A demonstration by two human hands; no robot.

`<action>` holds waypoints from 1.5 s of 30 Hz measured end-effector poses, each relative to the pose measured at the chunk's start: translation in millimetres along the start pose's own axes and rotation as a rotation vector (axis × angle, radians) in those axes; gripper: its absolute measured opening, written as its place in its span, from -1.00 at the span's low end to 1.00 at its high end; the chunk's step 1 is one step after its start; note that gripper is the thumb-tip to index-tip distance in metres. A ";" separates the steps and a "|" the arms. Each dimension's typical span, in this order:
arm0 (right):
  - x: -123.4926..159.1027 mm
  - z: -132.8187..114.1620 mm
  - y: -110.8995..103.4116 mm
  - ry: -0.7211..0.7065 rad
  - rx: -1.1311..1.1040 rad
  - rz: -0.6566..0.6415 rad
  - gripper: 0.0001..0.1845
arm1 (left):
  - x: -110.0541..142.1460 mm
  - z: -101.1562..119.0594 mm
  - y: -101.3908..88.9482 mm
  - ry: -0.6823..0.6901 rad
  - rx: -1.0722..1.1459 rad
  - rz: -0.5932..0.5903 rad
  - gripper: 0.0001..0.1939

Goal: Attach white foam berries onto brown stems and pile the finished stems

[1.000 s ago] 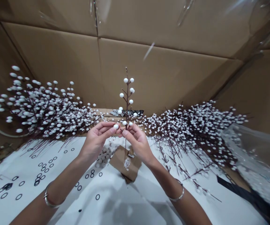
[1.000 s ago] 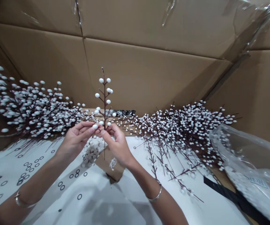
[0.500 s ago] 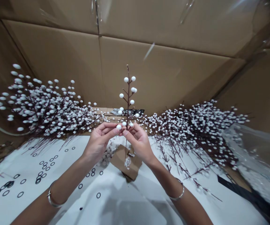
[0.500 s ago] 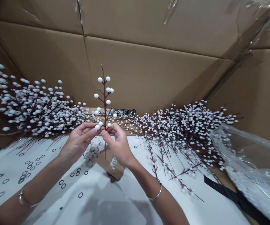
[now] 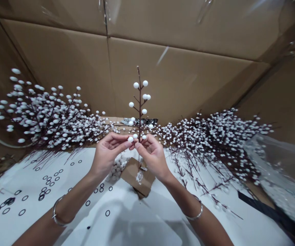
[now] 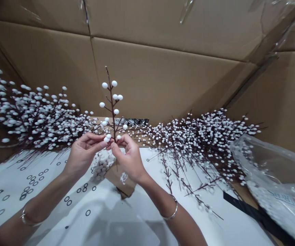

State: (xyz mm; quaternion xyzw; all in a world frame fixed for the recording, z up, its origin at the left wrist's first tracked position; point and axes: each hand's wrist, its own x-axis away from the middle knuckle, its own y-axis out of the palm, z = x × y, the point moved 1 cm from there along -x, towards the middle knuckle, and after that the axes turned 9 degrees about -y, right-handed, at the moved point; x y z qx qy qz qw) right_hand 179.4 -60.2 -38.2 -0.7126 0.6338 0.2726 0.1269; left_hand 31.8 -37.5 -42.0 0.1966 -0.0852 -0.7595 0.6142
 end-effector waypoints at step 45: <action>-14.2 8.8 -11.3 0.149 -0.093 0.183 -0.78 | -3.4 9.3 -2.2 -0.221 -0.329 -0.216 -0.71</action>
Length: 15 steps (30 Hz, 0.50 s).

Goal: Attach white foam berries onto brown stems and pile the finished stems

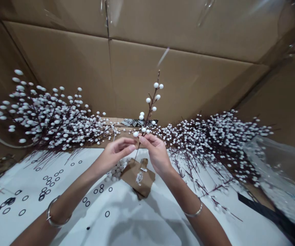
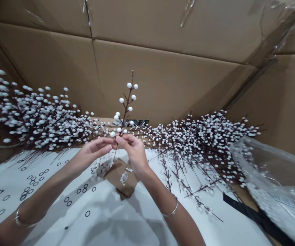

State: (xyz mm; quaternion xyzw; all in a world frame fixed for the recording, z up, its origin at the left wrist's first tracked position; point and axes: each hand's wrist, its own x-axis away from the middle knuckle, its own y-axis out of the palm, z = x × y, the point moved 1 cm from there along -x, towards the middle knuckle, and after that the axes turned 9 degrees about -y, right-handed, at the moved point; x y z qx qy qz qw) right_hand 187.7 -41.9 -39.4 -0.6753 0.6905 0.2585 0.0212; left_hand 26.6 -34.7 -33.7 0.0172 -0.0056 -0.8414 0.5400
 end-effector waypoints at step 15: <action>-1.2 -21.3 -3.3 -0.048 -0.091 -0.057 -0.75 | 3.5 -7.7 11.1 -0.021 -0.264 -0.043 -0.75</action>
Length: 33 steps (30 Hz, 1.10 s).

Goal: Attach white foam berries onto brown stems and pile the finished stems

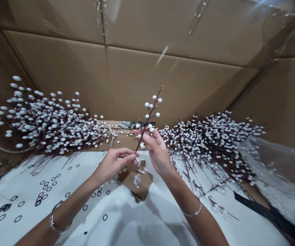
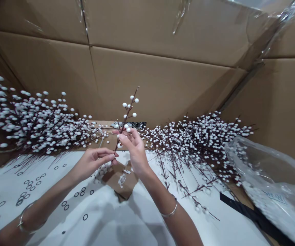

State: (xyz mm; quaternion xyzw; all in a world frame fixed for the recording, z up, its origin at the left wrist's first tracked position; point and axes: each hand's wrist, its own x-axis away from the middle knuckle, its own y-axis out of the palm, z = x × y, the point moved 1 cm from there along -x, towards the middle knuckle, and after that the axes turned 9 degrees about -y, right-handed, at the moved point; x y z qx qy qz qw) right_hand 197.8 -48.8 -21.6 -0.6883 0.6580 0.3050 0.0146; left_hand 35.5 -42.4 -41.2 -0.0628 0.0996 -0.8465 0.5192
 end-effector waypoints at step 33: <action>-1.7 -2.7 -4.9 0.059 0.047 0.078 -0.76 | -42.5 -44.4 -57.0 0.233 -0.281 0.235 -0.76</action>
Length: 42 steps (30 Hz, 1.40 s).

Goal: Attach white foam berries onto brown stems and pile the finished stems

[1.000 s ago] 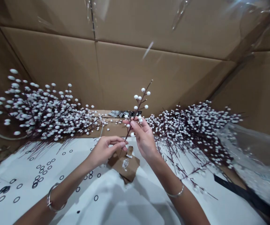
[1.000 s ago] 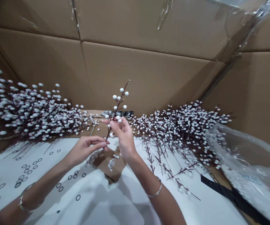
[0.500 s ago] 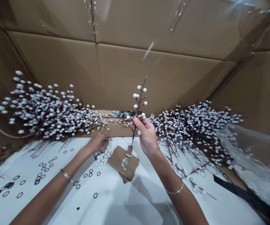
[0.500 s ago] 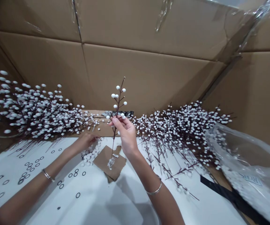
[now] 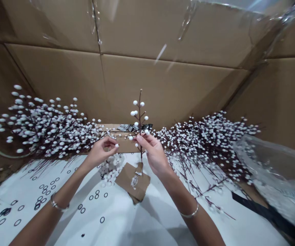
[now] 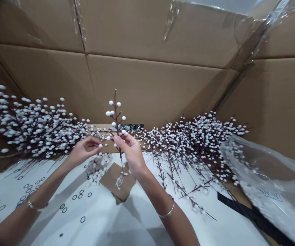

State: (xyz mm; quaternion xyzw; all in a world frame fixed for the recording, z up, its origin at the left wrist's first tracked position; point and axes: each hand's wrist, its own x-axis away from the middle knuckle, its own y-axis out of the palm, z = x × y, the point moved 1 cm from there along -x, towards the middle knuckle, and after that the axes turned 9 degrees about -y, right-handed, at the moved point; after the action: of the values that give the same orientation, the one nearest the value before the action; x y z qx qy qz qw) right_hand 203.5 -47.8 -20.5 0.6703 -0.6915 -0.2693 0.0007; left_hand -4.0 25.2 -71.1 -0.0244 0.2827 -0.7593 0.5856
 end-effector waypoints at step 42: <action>23.4 12.9 20.6 -0.241 0.356 -0.079 -0.89 | 39.0 65.1 27.8 -0.163 0.793 0.217 -0.76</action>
State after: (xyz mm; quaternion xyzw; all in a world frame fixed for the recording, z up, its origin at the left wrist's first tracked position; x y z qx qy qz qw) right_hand 177.3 -65.5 -32.3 0.6494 -0.6963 -0.2211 -0.2110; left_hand 32.1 -40.4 -40.7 0.1729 -0.0779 -0.7388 0.6467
